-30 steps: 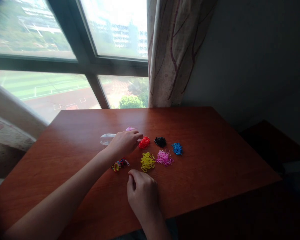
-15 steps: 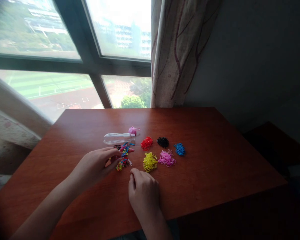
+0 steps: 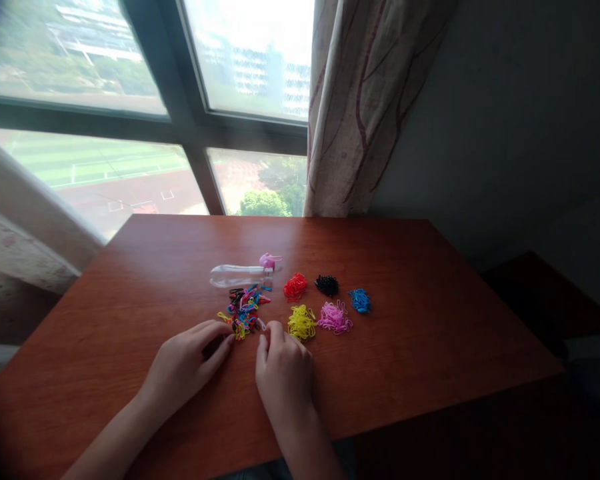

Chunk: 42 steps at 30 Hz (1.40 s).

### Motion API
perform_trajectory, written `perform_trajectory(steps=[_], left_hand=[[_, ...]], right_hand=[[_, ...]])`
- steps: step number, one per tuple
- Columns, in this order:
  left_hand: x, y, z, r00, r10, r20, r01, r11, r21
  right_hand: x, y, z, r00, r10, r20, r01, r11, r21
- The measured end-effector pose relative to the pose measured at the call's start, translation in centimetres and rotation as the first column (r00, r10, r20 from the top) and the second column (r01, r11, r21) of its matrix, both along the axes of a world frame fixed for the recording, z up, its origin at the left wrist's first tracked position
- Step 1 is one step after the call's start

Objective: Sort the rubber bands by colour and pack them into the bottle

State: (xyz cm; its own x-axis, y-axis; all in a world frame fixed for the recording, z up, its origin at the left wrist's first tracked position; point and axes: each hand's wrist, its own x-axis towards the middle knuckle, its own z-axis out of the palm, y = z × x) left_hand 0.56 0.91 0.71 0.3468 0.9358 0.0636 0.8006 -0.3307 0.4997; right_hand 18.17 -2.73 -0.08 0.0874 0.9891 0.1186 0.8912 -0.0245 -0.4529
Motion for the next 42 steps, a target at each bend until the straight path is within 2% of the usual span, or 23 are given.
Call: perform_trajectory(steps=[5,10,14,19,24,29,32,35,42], left_hand=[[0.0,0.0,0.2,1.0,-0.013,-0.02,0.013,1.0,0.006],[-0.1,-0.2,0.3,1.0,-0.015,-0.018,0.015,1.0,-0.002],[-0.1,-0.1,0.3,1.0,-0.018,-0.026,0.018,1.0,-0.001],[-0.1,-0.1,0.4,0.999,-0.031,-0.024,0.031,0.999,0.012],[-0.2,-0.2,0.4,0.999,-0.033,-0.041,0.034,0.999,0.013],[-0.2,-0.1,0.3,0.998,-0.038,-0.048,0.039,0.999,0.017],[-0.2,-0.1,0.2,0.998,-0.042,-0.048,0.043,0.999,0.018],[-0.2,0.0,0.2,0.998,-0.043,-0.049,0.044,0.999,0.017],[-0.2,0.0,0.1,0.998,-0.039,-0.042,0.04,0.999,0.019]], right_hand=[[-0.7,0.6,0.5,0.991,-0.048,0.123,0.055,0.997,-0.055],[-1.0,0.9,0.6,0.984,-0.076,0.16,0.088,0.994,-0.069],[-0.9,0.5,0.2,0.989,-0.09,0.118,0.094,0.995,-0.028],[-0.1,-0.5,0.1,0.995,-0.074,-0.065,0.08,0.992,0.093],[3.7,-1.7,0.4,0.977,-0.134,-0.168,0.165,0.967,0.192],[10.2,-2.6,-0.1,0.944,-0.319,-0.086,0.33,0.92,0.214],[12.7,-2.7,-0.7,0.914,-0.404,-0.041,0.405,0.896,0.184],[13.2,-2.3,-1.1,0.905,-0.422,-0.05,0.424,0.893,0.148],[12.3,-1.6,-1.5,0.909,-0.406,-0.094,0.415,0.904,0.106]])
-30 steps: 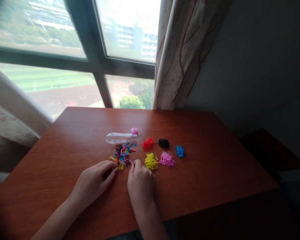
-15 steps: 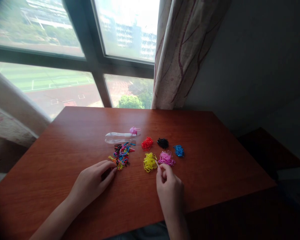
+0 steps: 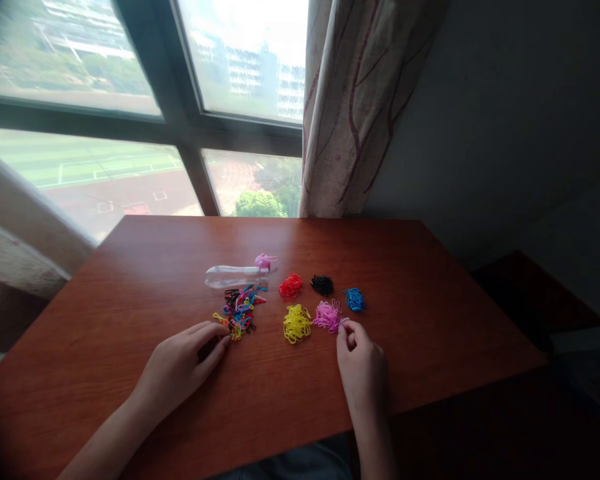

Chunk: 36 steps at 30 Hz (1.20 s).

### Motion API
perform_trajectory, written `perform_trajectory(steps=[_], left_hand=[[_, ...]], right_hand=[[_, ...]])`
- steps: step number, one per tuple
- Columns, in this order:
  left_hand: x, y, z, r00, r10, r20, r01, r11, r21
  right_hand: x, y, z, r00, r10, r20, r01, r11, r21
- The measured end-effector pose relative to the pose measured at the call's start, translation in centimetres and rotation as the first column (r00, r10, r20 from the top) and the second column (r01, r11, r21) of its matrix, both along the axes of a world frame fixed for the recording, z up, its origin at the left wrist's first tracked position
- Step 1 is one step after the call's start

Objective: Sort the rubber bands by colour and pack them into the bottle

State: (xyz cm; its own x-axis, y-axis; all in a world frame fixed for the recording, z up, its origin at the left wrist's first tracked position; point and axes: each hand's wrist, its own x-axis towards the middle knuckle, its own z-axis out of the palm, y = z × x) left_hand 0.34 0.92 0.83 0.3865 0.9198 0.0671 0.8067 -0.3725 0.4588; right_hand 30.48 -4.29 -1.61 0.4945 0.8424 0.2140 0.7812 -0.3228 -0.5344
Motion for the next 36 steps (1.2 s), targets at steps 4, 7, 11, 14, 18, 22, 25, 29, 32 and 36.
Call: perform_trajectory(steps=[4,7,11,14,18,22,25,29,32,36], left_hand=[[-0.1,-0.1,0.0,1.0,-0.009,0.007,0.009,1.0,-0.005],[-0.1,-0.1,0.0,1.0,-0.011,0.015,0.01,1.0,0.002],[0.0,0.0,0.1,1.0,-0.008,0.019,0.009,1.0,-0.005],[0.0,0.0,0.1,1.0,-0.002,0.023,0.002,1.0,-0.012],[-0.4,0.1,0.2,0.999,0.045,0.02,-0.045,0.999,0.004],[-0.6,0.1,0.3,0.997,0.08,0.0,-0.08,0.997,0.01],[-0.5,0.1,0.4,0.998,0.064,-0.018,-0.063,0.998,0.02],[-0.3,-0.1,0.5,0.998,0.049,-0.037,-0.049,0.999,0.015],[-0.2,-0.2,0.4,0.998,0.042,-0.047,-0.042,0.999,0.004],[-0.1,-0.2,0.4,0.998,0.027,-0.052,-0.027,1.0,0.008]], right_hand=[[0.2,-0.3,0.0,1.0,0.0,-0.019,0.0,1.0,-0.005],[0.4,-0.4,0.1,1.0,0.008,-0.019,-0.008,1.0,-0.007],[0.4,-0.5,0.3,1.0,-0.001,-0.018,0.002,1.0,0.029],[-0.7,-0.6,0.7,0.997,0.059,-0.04,-0.056,0.995,0.077],[-4.8,-0.6,1.3,0.959,0.261,-0.112,-0.247,0.961,0.123],[-9.8,-0.1,1.8,0.867,0.477,-0.141,-0.472,0.879,0.073],[-12.3,0.6,1.8,0.841,0.536,-0.075,-0.539,0.842,-0.022],[-13.6,1.8,1.8,0.852,0.524,-0.009,-0.523,0.849,-0.075],[-13.9,2.5,1.7,0.853,0.522,0.007,-0.52,0.849,-0.091],[-13.9,2.7,1.5,0.846,0.534,0.012,-0.531,0.843,-0.082]])
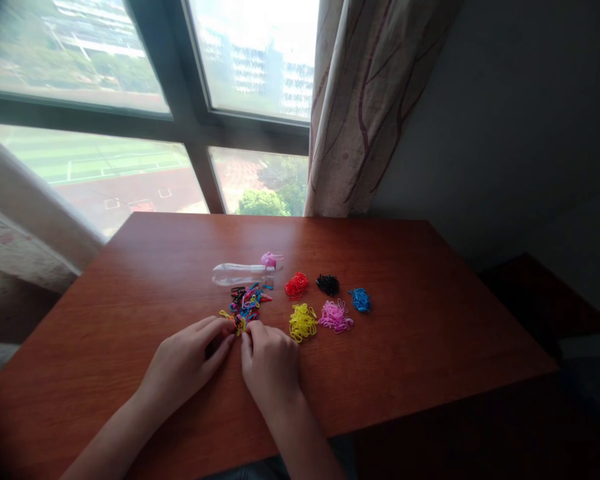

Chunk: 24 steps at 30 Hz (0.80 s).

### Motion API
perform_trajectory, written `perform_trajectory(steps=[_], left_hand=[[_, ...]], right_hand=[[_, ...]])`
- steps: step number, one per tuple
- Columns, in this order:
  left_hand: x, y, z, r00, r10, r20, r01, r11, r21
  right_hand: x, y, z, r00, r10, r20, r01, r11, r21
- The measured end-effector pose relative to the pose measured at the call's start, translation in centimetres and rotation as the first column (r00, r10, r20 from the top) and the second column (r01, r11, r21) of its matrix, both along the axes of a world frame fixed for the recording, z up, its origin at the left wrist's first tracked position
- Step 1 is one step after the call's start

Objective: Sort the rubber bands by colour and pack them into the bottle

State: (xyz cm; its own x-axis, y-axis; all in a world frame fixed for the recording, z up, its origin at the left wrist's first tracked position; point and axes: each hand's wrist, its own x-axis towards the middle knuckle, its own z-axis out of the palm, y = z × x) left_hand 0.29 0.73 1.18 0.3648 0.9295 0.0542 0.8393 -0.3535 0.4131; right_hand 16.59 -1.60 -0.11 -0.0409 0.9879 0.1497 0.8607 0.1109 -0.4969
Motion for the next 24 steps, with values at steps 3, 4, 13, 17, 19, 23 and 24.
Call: perform_trajectory(steps=[3,4,13,17,19,23,24], left_hand=[[0.2,-0.03,0.1,1.0,-0.027,0.0,0.027,1.0,-0.01],[0.27,-0.05,0.15,0.999,-0.036,0.0,0.036,0.999,-0.017],[0.12,-0.09,-0.03,0.995,-0.095,0.011,0.095,0.995,0.0],[0.11,-0.06,-0.13,0.994,-0.112,0.02,0.111,0.994,0.007],[0.18,-0.03,-0.11,0.993,-0.12,0.015,0.12,0.993,0.005],[0.23,0.01,-0.09,0.991,-0.134,0.028,0.134,0.991,0.0],[0.2,0.01,-0.1,0.99,-0.135,0.039,0.135,0.991,-0.001]], right_hand=[[0.1,-0.17,-0.06,1.0,0.003,-0.013,-0.003,1.0,0.01],[0.14,-0.24,-0.06,1.0,-0.001,-0.019,0.001,1.0,0.011],[0.4,-0.76,-0.09,0.998,-0.052,-0.046,0.052,0.999,0.014],[0.36,-0.68,-0.26,0.998,-0.056,-0.039,0.057,0.998,0.017],[0.36,-0.57,-0.39,0.998,-0.058,-0.031,0.059,0.998,0.027],[0.52,-0.48,-0.62,0.996,-0.062,-0.068,0.065,0.997,0.042],[0.58,-0.5,-0.65,0.994,-0.06,-0.096,0.064,0.997,0.044]])
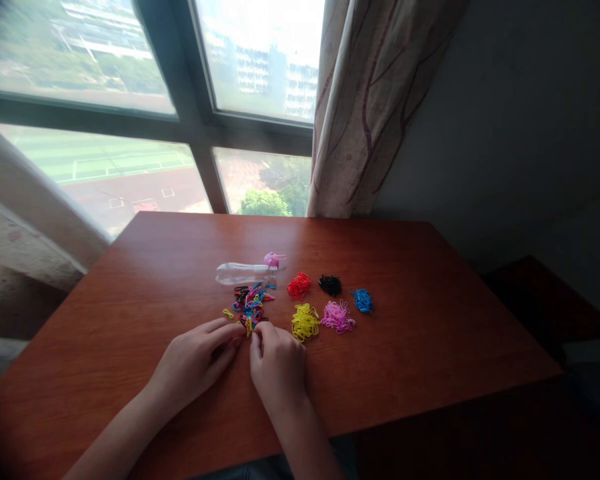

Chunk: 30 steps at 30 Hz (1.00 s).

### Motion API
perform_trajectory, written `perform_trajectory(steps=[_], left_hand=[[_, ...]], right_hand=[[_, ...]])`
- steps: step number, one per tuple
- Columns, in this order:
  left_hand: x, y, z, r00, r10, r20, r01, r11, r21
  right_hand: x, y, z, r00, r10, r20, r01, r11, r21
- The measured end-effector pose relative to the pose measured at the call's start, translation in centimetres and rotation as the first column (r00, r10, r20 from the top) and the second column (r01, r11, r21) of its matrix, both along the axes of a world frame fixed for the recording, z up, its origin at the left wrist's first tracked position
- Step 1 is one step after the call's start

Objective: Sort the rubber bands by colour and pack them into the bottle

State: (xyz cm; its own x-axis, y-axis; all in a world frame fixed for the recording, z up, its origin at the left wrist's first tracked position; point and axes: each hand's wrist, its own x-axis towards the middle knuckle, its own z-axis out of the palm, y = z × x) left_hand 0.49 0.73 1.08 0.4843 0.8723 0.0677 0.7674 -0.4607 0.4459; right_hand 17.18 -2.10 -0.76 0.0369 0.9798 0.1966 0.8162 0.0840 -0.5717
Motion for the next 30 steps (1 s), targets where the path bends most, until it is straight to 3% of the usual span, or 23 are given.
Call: perform_trajectory(steps=[6,18,24,30], left_hand=[[-0.2,-0.1,-0.1,0.998,0.027,0.049,-0.026,1.0,-0.017],[-0.1,0.0,0.0,0.998,0.046,0.047,-0.045,0.999,-0.018],[-0.1,0.0,0.0,0.999,0.027,0.039,-0.028,1.0,0.007],[-0.1,0.0,-0.1,0.999,0.026,0.029,-0.027,0.999,0.017]], right_hand=[[0.3,-0.2,0.0,0.99,0.013,-0.143,-0.005,0.999,0.052],[1.2,-1.8,0.0,0.986,-0.006,-0.167,0.019,0.996,0.082],[4.8,-3.1,0.0,0.979,-0.149,-0.14,0.173,0.968,0.18],[8.2,-2.1,-0.2,0.971,-0.232,-0.058,0.239,0.952,0.191]])
